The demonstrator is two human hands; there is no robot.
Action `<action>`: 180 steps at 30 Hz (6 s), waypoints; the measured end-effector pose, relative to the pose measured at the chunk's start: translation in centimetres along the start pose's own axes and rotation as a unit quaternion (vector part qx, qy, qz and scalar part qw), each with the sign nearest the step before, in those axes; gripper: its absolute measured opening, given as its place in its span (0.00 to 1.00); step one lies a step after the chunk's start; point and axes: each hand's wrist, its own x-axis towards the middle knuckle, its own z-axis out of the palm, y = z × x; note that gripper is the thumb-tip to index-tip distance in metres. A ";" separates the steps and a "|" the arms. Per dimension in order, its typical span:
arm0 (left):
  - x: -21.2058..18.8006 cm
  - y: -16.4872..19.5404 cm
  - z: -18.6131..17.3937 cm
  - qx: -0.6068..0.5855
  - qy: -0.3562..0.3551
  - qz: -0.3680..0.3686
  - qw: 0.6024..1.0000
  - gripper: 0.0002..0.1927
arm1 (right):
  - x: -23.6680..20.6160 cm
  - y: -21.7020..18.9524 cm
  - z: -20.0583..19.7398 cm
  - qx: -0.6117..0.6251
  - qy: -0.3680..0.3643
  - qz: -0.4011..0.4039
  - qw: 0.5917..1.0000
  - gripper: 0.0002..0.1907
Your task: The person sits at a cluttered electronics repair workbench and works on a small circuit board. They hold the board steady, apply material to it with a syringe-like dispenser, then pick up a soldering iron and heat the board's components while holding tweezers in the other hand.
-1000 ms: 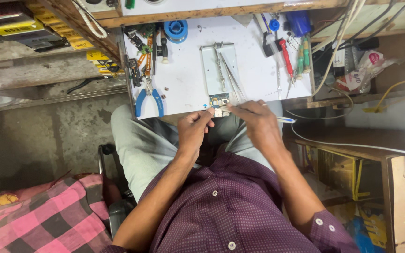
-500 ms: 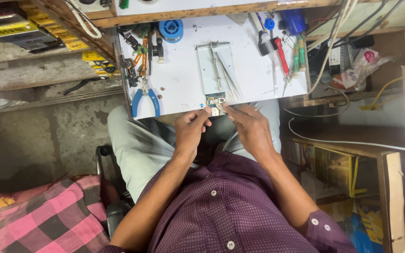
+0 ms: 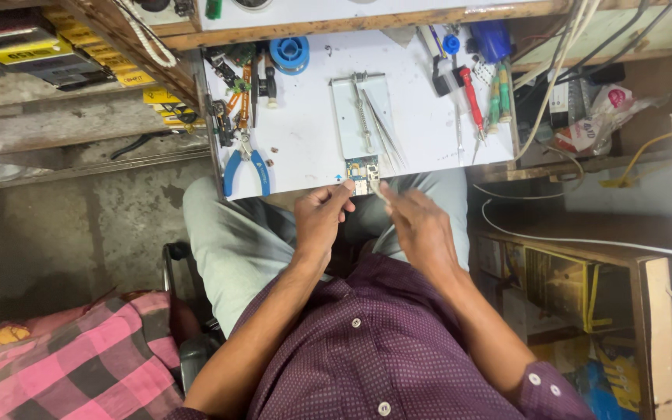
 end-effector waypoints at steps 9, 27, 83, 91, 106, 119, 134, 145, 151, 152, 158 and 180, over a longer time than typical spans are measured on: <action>0.2 -0.4 0.4 -0.014 -0.007 0.010 1.000 0.13 | 0.6 -1.0 0.1 0.028 -0.002 0.028 0.999 0.20; 0.3 0.4 -0.5 -0.002 -0.021 0.007 1.000 0.15 | 0.6 -2.3 -0.6 0.070 0.016 0.149 0.986 0.24; -4.6 9.6 -2.0 0.201 -0.021 0.125 0.971 0.13 | 13.2 1.1 -4.6 -0.117 0.168 -0.147 0.968 0.14; -1.5 15.4 -1.4 0.206 0.007 0.222 0.953 0.11 | 7.6 -0.7 -6.2 -0.058 0.172 -0.087 0.980 0.09; -7.0 11.9 1.6 0.222 -0.029 0.192 0.956 0.11 | 16.4 7.4 -10.6 -0.166 0.130 -0.157 0.965 0.22; -6.7 10.6 0.2 0.221 -0.028 0.165 0.961 0.12 | 18.0 8.4 -10.2 -0.050 0.179 -0.104 0.977 0.08; -3.4 11.5 5.6 0.125 -0.150 0.104 0.975 0.17 | 11.7 7.7 -14.9 0.396 0.075 0.103 0.909 0.03; -0.4 8.9 9.5 -0.064 -0.254 -0.022 0.965 0.12 | 4.0 4.3 -14.4 0.468 -0.064 0.146 0.869 0.07; -0.5 8.8 9.1 -0.193 -0.225 -0.027 0.955 0.09 | 5.0 1.8 -15.4 0.631 -0.093 0.133 0.759 0.29; -0.6 9.0 9.0 -0.207 -0.216 -0.031 0.954 0.08 | 5.0 1.4 -15.0 0.641 -0.074 0.129 0.753 0.32; -1.8 9.2 9.8 -0.266 -0.199 -0.068 0.941 0.08 | 4.5 -0.4 -9.9 0.532 0.196 0.080 0.820 0.38; -3.3 8.1 11.0 -0.285 -0.216 -0.087 0.930 0.12 | 4.0 -0.6 -6.9 0.489 0.302 0.060 0.816 0.56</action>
